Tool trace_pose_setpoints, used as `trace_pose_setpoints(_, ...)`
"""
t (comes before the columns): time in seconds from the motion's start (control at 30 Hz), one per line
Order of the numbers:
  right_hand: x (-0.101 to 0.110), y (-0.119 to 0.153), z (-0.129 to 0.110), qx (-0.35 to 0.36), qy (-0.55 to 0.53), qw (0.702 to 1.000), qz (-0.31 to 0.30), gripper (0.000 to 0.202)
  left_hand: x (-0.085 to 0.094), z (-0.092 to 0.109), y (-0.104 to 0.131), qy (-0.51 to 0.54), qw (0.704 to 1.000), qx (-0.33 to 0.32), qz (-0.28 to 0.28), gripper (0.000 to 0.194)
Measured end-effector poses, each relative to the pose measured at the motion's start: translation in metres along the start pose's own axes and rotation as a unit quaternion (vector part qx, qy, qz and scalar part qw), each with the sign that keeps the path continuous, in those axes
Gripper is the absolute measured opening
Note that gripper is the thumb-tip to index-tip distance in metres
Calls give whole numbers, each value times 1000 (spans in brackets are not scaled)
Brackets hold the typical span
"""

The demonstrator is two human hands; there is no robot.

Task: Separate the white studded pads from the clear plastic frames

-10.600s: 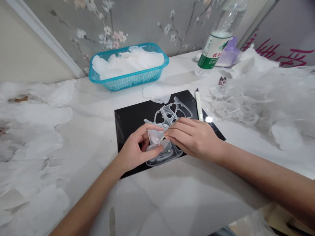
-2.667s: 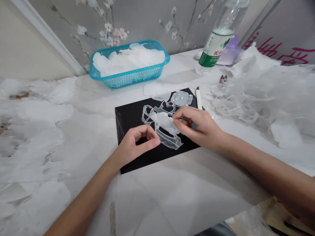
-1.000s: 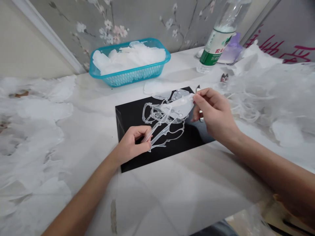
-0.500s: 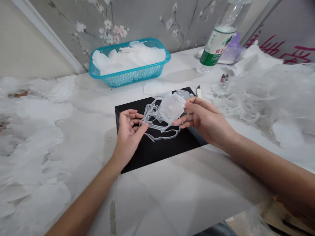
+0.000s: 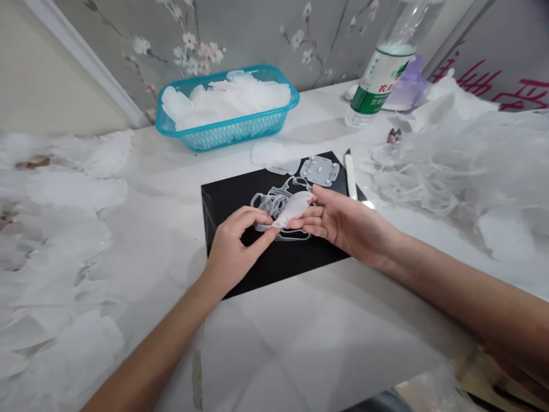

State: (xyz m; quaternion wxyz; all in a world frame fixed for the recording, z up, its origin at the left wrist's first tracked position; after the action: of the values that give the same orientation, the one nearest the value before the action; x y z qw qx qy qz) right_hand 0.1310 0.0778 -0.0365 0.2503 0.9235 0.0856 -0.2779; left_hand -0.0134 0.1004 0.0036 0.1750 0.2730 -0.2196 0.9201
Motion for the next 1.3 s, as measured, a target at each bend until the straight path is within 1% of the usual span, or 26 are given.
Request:
trace_pose_setpoints(0.07, 2, 2, -3, 24, 41, 999, 20, 25, 4, 3, 1, -5, 1000, -7, 26, 7)
trace_pose_setpoints(0.13, 5, 4, -3, 35, 73, 996, 41, 34, 8, 5, 1, -13, 999, -11, 46, 12)
trace_pose_setpoints(0.23, 12, 5, -6, 52, 95, 991, 83, 39, 9, 8, 2, -22, 998, -18, 56, 17)
trace_pose_setpoints(0.37, 20, 6, -15, 95, 119, 979, 133, 44, 6, 13, 3, -25, 998, -47, 37, 20)
trace_pose_setpoints(0.5, 24, 6, -17, 104, 125, 972, 167, 48, 2, 16, 4, -26, 997, -71, 12, 22)
trace_pose_setpoints(0.67, 25, 10, -18, 95, 124, 966, 204, 51, -2, 17, 3, 5, 998, -67, -15, 24)
trace_pose_setpoints(0.73, 28, 10, -22, 106, 121, 960, 228, 48, -1, 15, 3, 25, 998, -56, -15, 26)
trace_pose_setpoints(0.8, 38, 12, -34, 147, 114, 943, 277, 40, 2, 11, 2, 51, 998, -36, -2, 28)
trace_pose_setpoints(0.87, 50, 17, -48, 198, 107, 917, 328, 35, 6, 5, 2, 78, 997, -4, 17, 27)
trace_pose_setpoints(0.93, 58, 20, -58, 227, 105, 901, 354, 33, 10, -2, 3, 103, 994, 30, 36, 27)
trace_pose_setpoints(1.0, 59, 22, -64, 244, 115, 895, 356, 32, 14, -7, 3, 115, 990, 55, 60, 26)
trace_pose_setpoints(1.1, 57, 26, -69, 271, 140, 884, 356, 28, 20, -11, 4, 109, 987, 74, 96, 28)
trace_pose_setpoints(1.2, 59, 28, -69, 284, 145, 873, 368, 26, 23, -14, 6, 107, 983, 83, 127, 30)
trace_pose_setpoints(1.3, 61, 26, -66, 288, 146, 872, 368, 27, 27, -20, 10, 114, 977, 93, 155, 31)
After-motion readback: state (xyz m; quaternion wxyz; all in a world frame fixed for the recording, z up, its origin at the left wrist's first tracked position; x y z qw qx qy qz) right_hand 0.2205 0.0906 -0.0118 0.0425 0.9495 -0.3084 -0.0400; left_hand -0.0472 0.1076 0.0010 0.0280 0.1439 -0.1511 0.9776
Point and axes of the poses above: each hand's wrist, its own y-axis away from the middle knuckle, its own x-axis out of the back of the hand, z = x × y, the point moved 8 cm from there along -y, towards the middle knuckle, and after that the axes turned 2 degrees about -x, right-handed, at the moved point
